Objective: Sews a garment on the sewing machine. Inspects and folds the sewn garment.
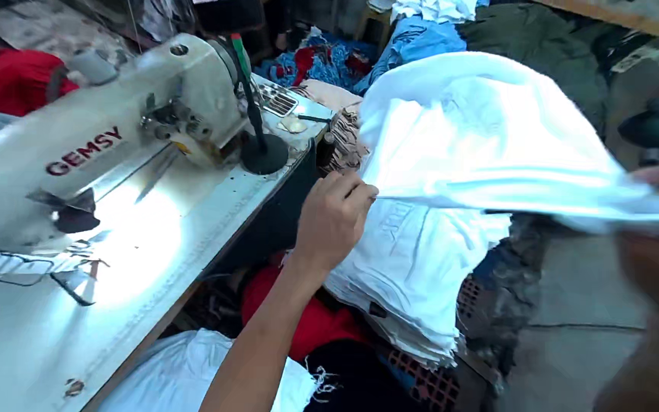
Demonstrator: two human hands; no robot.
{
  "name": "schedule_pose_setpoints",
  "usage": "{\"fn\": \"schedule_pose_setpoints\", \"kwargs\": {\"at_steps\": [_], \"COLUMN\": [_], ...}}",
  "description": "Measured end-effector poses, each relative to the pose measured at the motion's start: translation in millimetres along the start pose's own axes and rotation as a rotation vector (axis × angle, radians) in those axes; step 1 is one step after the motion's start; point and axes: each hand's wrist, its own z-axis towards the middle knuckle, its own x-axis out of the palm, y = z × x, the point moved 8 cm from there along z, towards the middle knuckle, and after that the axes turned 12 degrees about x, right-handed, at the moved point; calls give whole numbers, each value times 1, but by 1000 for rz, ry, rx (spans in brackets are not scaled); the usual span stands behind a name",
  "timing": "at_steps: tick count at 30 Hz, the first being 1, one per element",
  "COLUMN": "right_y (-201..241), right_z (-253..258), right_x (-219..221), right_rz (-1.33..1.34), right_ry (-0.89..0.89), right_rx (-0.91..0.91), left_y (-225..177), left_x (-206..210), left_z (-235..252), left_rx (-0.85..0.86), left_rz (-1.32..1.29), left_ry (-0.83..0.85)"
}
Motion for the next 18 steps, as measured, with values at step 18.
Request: {"fn": "schedule_pose_setpoints", "kwargs": {"at_steps": [18], "right_y": [255], "right_z": [-107], "right_x": [350], "right_rz": [138], "right_ry": [1218], "right_rx": [-396], "left_y": [-19], "left_x": [-201], "left_z": [-498], "left_rx": [-1187], "left_rz": [612], "left_ry": [-235]}}
